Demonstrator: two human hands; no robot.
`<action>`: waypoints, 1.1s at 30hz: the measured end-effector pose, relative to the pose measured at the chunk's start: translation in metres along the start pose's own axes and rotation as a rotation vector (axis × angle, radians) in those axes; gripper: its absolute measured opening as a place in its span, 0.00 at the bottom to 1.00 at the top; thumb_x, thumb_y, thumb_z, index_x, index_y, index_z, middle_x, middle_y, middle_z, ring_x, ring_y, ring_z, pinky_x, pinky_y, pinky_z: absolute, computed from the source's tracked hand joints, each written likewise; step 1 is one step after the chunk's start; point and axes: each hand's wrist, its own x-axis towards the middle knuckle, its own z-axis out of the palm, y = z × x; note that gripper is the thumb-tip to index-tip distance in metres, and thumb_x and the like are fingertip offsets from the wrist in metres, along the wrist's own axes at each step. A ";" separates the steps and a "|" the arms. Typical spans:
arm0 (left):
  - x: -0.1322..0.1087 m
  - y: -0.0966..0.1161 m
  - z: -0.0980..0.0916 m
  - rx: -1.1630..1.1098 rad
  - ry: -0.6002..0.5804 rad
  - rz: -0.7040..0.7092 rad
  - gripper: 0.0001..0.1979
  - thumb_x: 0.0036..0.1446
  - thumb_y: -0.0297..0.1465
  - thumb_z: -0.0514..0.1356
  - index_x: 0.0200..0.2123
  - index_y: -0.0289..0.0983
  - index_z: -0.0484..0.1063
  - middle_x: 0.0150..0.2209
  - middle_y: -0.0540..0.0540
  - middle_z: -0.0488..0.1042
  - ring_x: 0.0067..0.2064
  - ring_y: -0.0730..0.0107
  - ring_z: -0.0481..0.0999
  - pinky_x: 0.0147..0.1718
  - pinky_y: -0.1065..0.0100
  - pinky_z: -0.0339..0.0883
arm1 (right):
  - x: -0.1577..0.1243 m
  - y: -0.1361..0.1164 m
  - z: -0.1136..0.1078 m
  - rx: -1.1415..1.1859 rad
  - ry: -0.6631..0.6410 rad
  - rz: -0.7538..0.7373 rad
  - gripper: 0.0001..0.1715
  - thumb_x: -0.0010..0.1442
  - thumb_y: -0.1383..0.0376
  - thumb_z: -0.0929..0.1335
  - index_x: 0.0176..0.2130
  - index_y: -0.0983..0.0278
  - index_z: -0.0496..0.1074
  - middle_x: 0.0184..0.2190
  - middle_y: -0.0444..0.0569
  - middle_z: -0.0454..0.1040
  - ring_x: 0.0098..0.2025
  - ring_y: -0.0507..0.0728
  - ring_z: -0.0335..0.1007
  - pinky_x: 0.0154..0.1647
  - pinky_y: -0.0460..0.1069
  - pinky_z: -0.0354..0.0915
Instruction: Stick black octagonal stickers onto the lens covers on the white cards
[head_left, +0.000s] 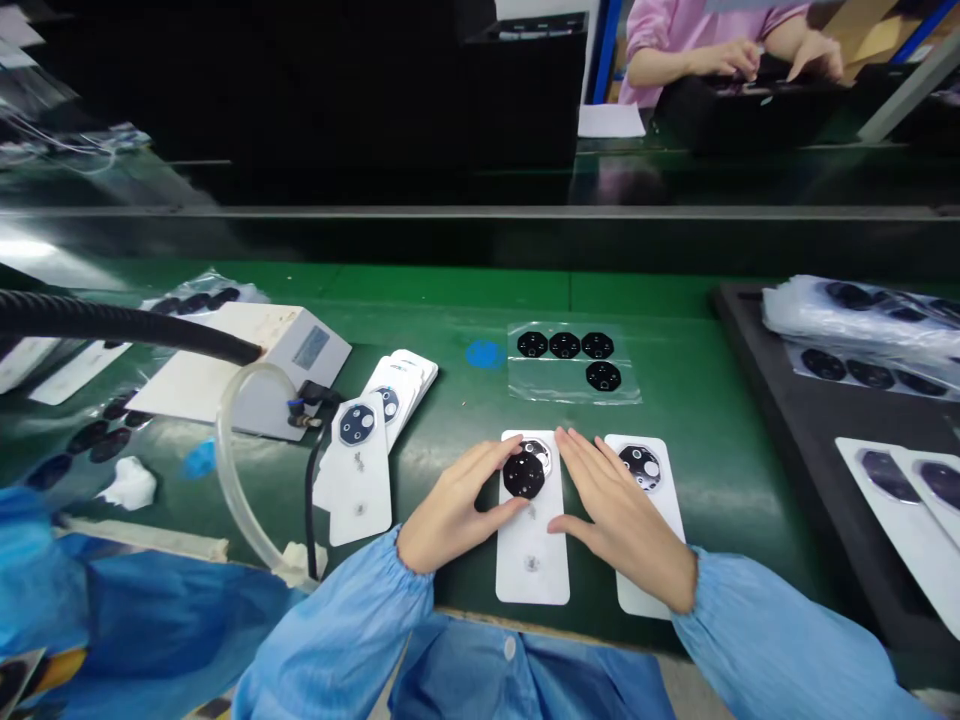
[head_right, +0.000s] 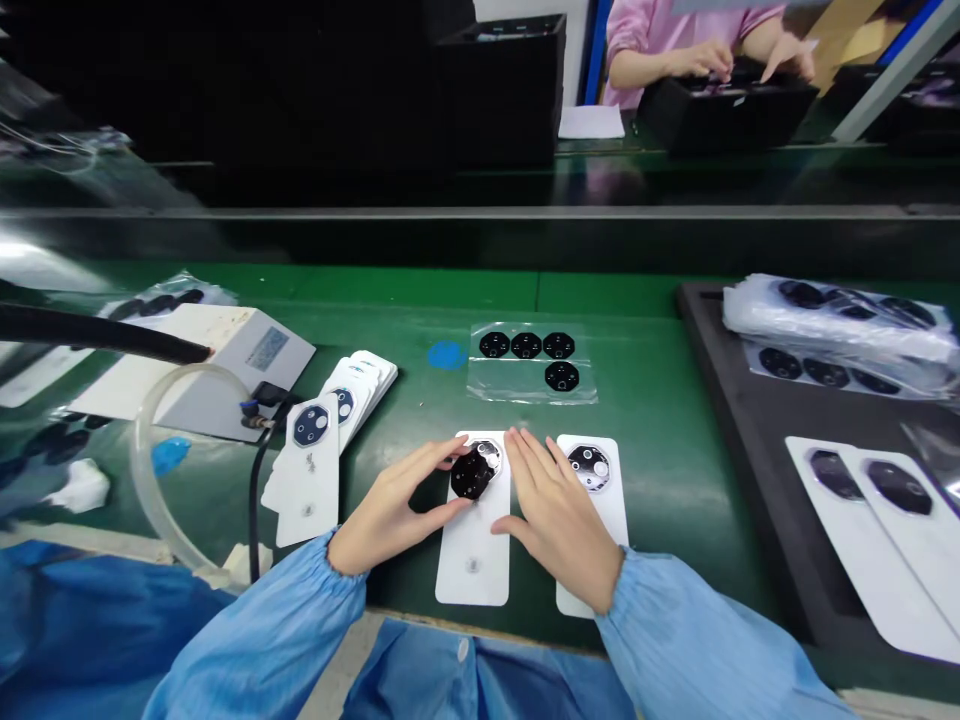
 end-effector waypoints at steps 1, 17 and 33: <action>0.001 -0.001 0.001 0.014 0.003 0.007 0.31 0.58 0.32 0.61 0.63 0.43 0.55 0.54 0.42 0.70 0.50 0.64 0.73 0.52 0.58 0.70 | 0.001 0.002 -0.001 0.019 -0.014 -0.008 0.58 0.56 0.57 0.74 0.68 0.70 0.38 0.68 0.58 0.45 0.70 0.60 0.36 0.68 0.61 0.47; 0.013 -0.004 0.004 0.025 0.021 0.006 0.28 0.60 0.31 0.60 0.62 0.43 0.56 0.55 0.43 0.70 0.51 0.63 0.73 0.51 0.58 0.70 | 0.005 0.006 -0.003 0.122 -0.065 -0.027 0.58 0.61 0.57 0.71 0.69 0.61 0.27 0.69 0.52 0.42 0.69 0.59 0.36 0.69 0.61 0.46; 0.017 -0.004 0.005 -0.025 0.021 -0.011 0.26 0.60 0.31 0.60 0.60 0.42 0.58 0.52 0.43 0.72 0.50 0.63 0.73 0.49 0.59 0.70 | 0.006 0.007 -0.003 0.107 -0.062 -0.048 0.52 0.64 0.54 0.67 0.69 0.62 0.30 0.69 0.52 0.42 0.69 0.60 0.37 0.69 0.62 0.46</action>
